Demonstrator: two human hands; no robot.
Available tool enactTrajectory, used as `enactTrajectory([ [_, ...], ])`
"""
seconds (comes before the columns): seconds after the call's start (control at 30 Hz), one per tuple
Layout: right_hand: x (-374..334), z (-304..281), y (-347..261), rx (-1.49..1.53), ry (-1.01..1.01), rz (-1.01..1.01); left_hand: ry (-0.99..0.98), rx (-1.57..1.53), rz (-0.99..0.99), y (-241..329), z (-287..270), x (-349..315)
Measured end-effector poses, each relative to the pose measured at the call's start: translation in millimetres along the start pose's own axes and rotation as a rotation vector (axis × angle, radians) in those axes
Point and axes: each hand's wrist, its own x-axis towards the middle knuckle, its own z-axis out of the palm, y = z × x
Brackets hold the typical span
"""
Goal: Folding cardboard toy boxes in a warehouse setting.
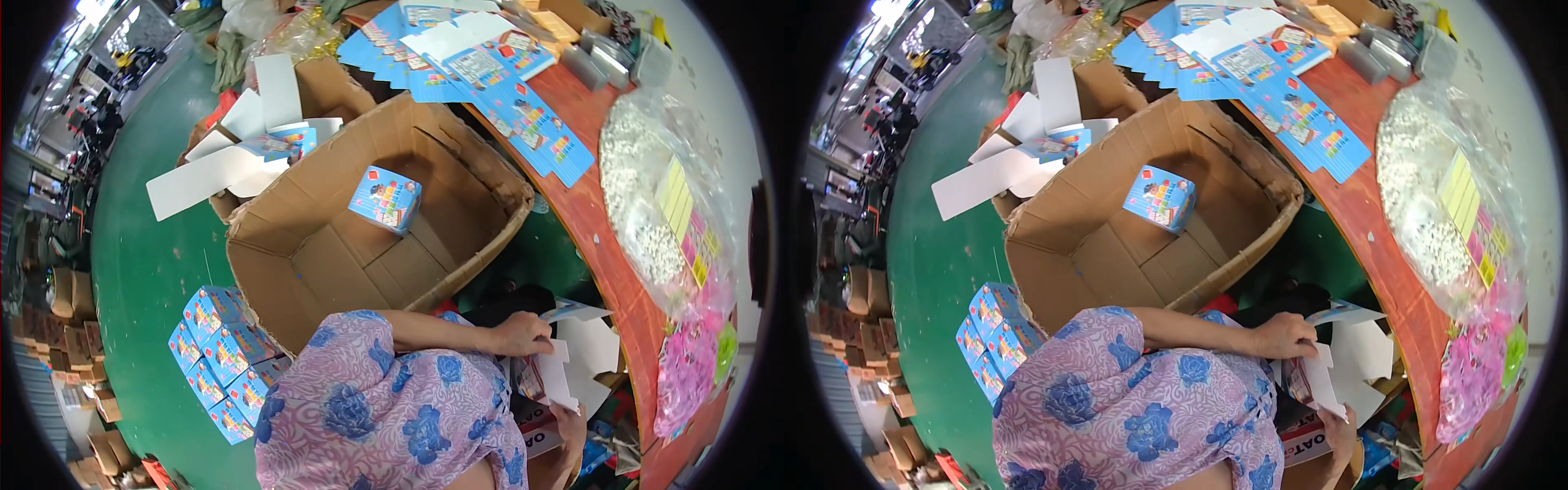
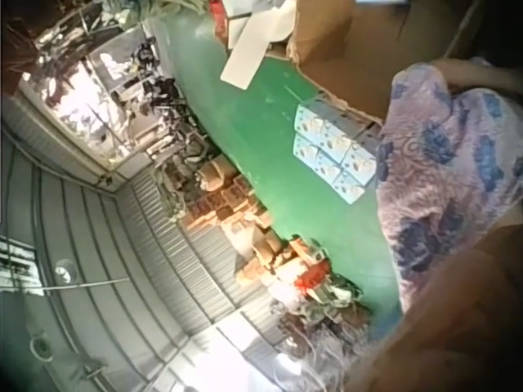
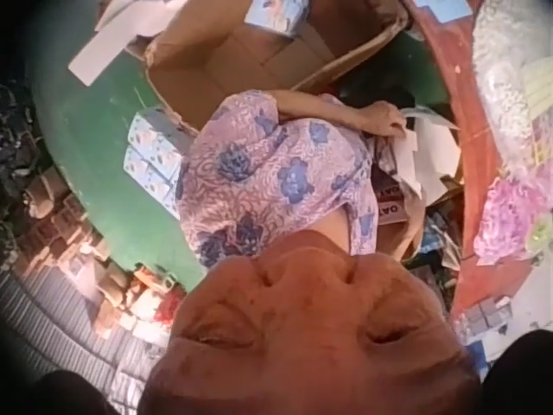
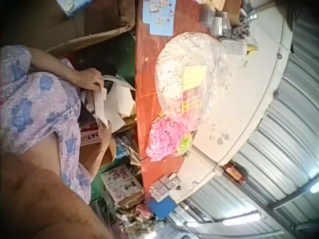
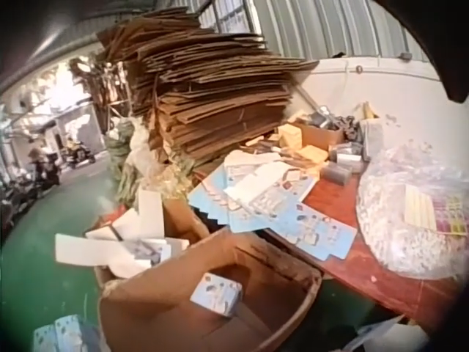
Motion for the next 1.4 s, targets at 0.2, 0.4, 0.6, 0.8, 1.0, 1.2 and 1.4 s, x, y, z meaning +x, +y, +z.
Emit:
enactTrajectory([
  [0.2,0,-15,-3,-0.079,-0.053,0.017,0.207,-0.007,-0.054,12,16,4],
  [0.4,-7,-5,22,0.143,0.030,-0.019,0.167,-0.150,-0.009,-9,18,20],
  [0.6,13,30,38,-0.270,0.066,-0.161,0.168,-0.175,-0.292,-39,8,-16],
  [0.8,26,44,33,-0.221,0.274,-0.291,0.340,-0.277,-0.431,-45,14,-5],
  [1.0,27,66,9,0.167,0.390,-0.090,0.361,-0.163,-0.508,-49,8,-6],
  [1.2,26,81,11,-0.097,0.683,-0.091,0.356,-0.104,-0.538,-49,9,9],
  [1.4,25,95,14,-0.337,0.992,-0.073,0.329,-0.093,-0.572,-51,16,8],
])
